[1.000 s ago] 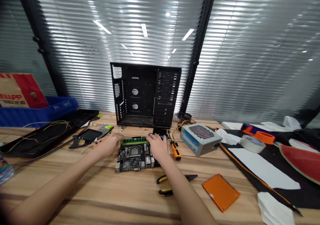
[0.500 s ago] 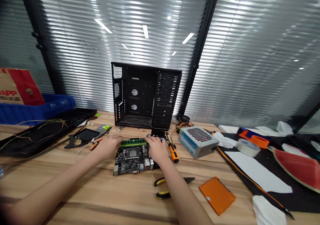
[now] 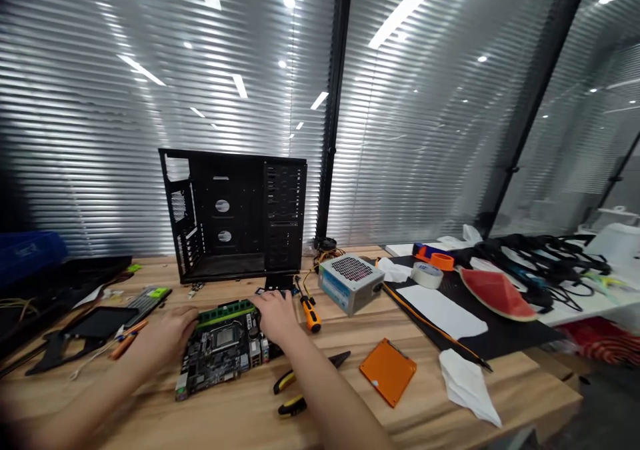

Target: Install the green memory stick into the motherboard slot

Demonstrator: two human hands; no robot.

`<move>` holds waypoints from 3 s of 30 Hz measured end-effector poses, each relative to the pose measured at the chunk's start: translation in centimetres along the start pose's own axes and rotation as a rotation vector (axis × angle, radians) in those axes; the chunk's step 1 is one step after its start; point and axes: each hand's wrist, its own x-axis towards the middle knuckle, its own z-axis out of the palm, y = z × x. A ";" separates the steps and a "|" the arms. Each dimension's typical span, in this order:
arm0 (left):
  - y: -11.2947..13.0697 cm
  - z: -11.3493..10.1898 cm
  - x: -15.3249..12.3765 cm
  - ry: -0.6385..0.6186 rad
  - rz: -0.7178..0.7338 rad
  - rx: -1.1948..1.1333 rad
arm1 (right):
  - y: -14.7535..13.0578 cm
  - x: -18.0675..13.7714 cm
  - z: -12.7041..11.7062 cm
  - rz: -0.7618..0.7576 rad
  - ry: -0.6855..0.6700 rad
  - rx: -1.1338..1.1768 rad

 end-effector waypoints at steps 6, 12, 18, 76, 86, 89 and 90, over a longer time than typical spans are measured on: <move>-0.1 -0.4 0.0 -0.041 -0.016 0.002 | 0.1 0.0 0.0 -0.007 0.013 0.048; -0.6 0.0 0.1 0.006 0.013 -0.019 | 0.1 0.1 0.2 -0.009 0.026 0.065; -0.4 0.2 0.0 0.036 -0.019 -0.009 | 0.0 -0.1 0.0 0.009 0.020 0.124; 0.5 -0.3 -0.7 0.009 -0.089 -0.059 | 0.4 0.0 1.2 -0.007 0.036 0.074; 0.8 -0.6 -0.8 0.004 -0.079 -0.079 | 0.5 -0.1 1.0 0.003 0.027 0.051; 1.1 -0.9 -0.9 -0.011 -0.083 -0.060 | 0.4 -0.2 0.9 0.011 0.012 0.038; 1.2 -1.0 -0.9 -0.011 -0.088 -0.058 | 0.4 -0.2 0.9 0.010 0.010 0.037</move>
